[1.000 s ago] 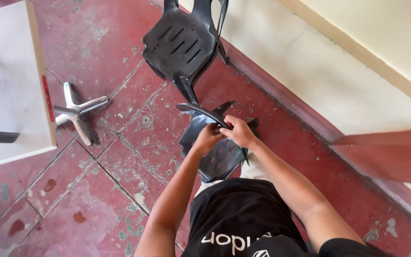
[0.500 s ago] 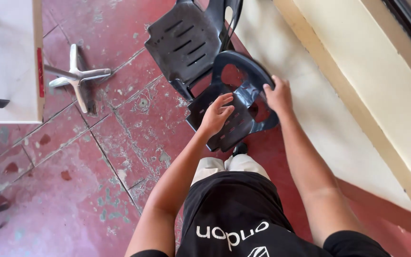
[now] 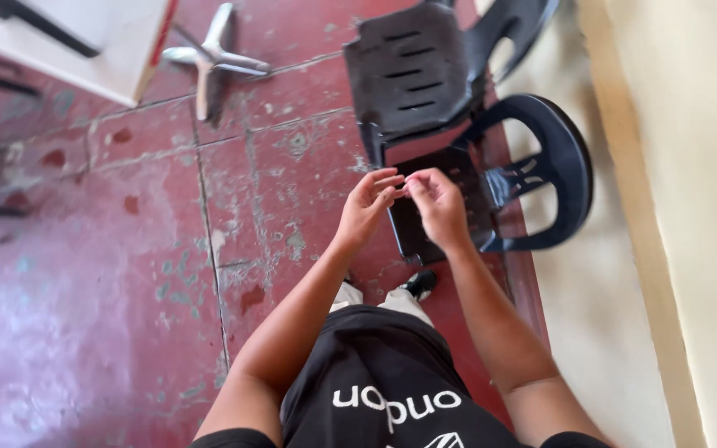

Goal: Stacking plastic chairs in an outdoor dining area.

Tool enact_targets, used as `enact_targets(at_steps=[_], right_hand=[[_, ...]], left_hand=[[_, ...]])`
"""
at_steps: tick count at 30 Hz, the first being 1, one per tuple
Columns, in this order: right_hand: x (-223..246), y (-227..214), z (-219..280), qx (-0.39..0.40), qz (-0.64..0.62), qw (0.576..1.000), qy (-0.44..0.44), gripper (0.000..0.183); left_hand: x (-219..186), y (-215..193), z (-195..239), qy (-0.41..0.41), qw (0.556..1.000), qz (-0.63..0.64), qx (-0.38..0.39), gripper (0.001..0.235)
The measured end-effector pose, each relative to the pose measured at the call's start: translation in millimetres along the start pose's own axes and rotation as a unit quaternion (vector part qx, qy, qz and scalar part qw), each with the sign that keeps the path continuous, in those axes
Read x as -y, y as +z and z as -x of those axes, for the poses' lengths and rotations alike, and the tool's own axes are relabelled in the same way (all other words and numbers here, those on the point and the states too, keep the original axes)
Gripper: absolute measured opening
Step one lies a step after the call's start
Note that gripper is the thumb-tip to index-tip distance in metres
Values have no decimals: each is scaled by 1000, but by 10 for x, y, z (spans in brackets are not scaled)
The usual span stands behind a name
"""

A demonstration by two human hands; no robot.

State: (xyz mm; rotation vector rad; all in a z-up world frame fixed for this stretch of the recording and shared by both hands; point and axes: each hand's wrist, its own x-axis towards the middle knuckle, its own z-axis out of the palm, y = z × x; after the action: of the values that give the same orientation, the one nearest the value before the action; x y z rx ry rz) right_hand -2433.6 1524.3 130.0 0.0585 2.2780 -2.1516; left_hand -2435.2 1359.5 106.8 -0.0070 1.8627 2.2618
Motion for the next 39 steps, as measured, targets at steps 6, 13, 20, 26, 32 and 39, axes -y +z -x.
enact_targets(at_steps=[6, 13, 20, 26, 32, 39], right_hand=[[368, 1032, 114, 101, -111, 988, -24, 14], [829, 2317, 175, 219, -70, 970, -81, 16], [1038, 3773, 402, 251, -86, 961, -82, 18], [1066, 4556, 414, 251, -102, 960, -67, 17], [1004, 4807, -133, 236, -81, 966, -60, 19], [1013, 5384, -1410, 219, -100, 967, -88, 19]], left_hand=[[-641, -784, 723, 23, 993, 27, -115, 40], [-888, -2040, 1467, 104, 961, 95, -237, 35], [-1106, -3242, 2144, 126, 945, 126, -274, 31], [-1309, -3882, 2277, 130, 941, 135, -280, 28], [-1356, -4313, 1791, 139, 938, 164, -271, 27], [-1599, -4931, 704, 162, 933, 131, -293, 25]])
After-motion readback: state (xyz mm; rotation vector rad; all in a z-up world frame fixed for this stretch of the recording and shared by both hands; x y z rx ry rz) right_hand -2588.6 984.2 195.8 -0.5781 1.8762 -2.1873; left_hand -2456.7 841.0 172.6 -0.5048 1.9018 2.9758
